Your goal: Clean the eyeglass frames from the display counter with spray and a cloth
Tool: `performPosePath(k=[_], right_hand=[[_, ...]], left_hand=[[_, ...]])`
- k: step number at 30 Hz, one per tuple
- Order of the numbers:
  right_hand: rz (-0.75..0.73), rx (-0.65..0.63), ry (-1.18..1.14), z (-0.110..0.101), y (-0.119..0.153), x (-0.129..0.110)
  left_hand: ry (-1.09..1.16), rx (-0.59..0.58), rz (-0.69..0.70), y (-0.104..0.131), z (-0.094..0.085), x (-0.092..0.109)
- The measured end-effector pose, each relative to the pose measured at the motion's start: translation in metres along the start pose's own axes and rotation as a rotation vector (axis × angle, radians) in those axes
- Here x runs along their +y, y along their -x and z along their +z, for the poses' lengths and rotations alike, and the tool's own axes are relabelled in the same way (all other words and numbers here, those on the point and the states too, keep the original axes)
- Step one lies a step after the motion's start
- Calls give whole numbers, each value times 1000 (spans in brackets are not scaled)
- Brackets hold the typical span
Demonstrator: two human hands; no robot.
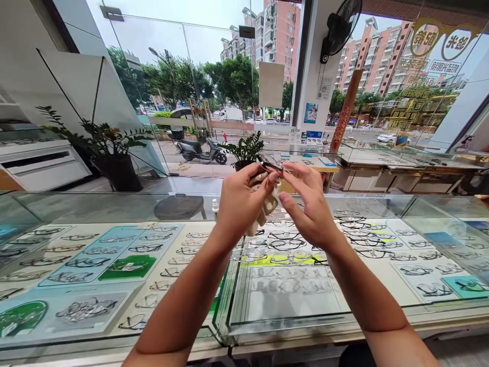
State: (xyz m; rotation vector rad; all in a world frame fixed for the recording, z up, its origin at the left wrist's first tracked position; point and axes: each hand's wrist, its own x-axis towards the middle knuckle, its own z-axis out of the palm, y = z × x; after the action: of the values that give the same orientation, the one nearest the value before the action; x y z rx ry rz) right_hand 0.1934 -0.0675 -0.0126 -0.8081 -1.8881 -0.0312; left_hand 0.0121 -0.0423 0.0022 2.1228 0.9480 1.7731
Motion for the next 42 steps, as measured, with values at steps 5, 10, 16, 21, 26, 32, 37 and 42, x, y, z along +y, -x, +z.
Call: performPosePath(k=[5,10,16,21,26,32,37,42], right_hand=[[362,190,-536,9,-6,13],[742,149,-1211,17,-14,34],[857,119,-1489,15,-18,38],[866,121,-1513,12,-20,38],[801,109,-1460,7,-22,38],[735,0,-1405,-3,-21,42],[709,-129,-1302,-7,-20,49],[706,-173,-1278,-4,-20,53]], left_hand=[[-154,137,111,3,13,-13],[-294,108,408,3,19,-19],[-395,44,570,0,23,-22],[-372,12,568,-1,20,-28],[-306,70,495,-3,18,-35],[3,272,205,-12,16,-41],[86,359,57,-26,5,-54],[134,279,-56,-31,2,-66]])
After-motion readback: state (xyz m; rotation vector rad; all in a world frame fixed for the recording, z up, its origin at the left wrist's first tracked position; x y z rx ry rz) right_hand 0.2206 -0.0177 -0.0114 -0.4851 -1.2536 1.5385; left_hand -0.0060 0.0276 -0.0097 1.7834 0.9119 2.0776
